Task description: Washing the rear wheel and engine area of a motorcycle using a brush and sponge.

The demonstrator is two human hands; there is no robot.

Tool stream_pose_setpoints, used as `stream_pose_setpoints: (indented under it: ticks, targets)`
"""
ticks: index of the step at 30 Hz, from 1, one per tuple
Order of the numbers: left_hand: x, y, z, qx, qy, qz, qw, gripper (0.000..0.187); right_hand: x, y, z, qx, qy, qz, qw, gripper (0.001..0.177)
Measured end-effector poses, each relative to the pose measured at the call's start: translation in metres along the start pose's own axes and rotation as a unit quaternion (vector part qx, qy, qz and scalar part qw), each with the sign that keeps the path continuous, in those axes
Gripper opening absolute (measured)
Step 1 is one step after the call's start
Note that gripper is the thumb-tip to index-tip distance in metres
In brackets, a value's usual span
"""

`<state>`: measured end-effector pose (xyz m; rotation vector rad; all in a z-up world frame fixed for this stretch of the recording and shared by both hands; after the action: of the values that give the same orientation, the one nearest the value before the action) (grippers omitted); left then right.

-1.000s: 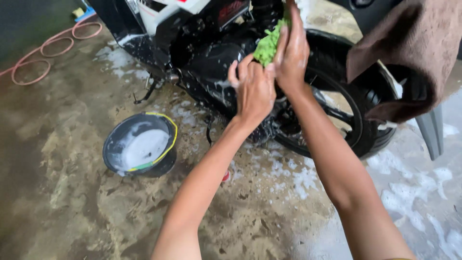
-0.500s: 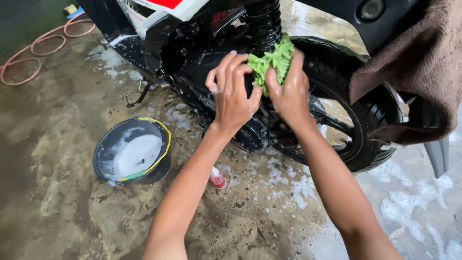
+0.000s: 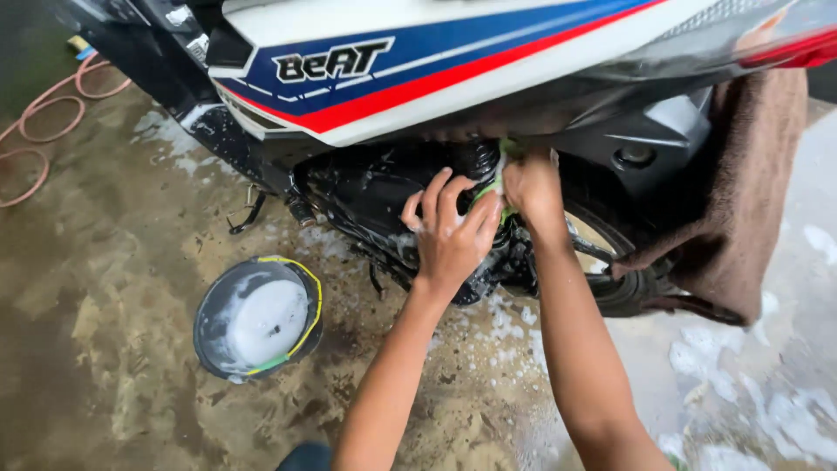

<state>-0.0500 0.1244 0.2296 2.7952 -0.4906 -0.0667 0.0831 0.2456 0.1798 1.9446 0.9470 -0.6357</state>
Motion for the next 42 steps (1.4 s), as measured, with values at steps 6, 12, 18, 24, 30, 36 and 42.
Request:
stream_pose_setpoints:
  ticks: [6,12,18,24,30,36,42]
  targets:
    - [-0.035,-0.005,0.015,-0.001,-0.028,0.171,0.985,0.002,-0.048,0.016,0.047,-0.061,-0.045,-0.107,0.991,0.031]
    - [-0.032,0.023,0.002,-0.054,0.012,0.140,0.989,0.009,-0.107,-0.004,0.109,0.038,0.141,0.174,0.974,0.055]
    - [-0.015,0.026,0.005,-0.133,0.049,0.017,0.990,0.011,-0.090,0.003,0.120,0.109,0.147,0.084,0.980,0.040]
    - [0.007,0.008,0.036,-0.210,0.142,-0.011,0.967,0.023,-0.082,0.026,0.055,0.040,0.051,-0.012,0.998,0.032]
    - [0.046,-0.014,0.063,-0.213,0.241,0.034,0.946,0.059,0.030,-0.014,0.009,0.029,0.038,0.190,0.981,0.033]
    - [0.031,-0.023,0.069,-0.231,0.281,-0.066,0.929,0.046,-0.102,0.041,0.068,-0.002,0.039,-0.161,0.986,0.037]
    - [-0.001,-0.035,0.072,-0.331,0.274,-0.038,0.902,0.027,-0.106,0.043,0.115,-0.081,0.122,-0.021,0.989,0.046]
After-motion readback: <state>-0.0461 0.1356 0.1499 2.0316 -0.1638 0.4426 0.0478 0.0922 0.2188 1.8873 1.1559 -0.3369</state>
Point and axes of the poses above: each hand's wrist, its own z-axis away from the middle knuckle, its own y-axis out of the back of the hand, x = y × z, the point moved 7 cm from there along -z, towards the middle knuckle, and after that the axes turned 2 degrees about -x, right-handed, at the moved point
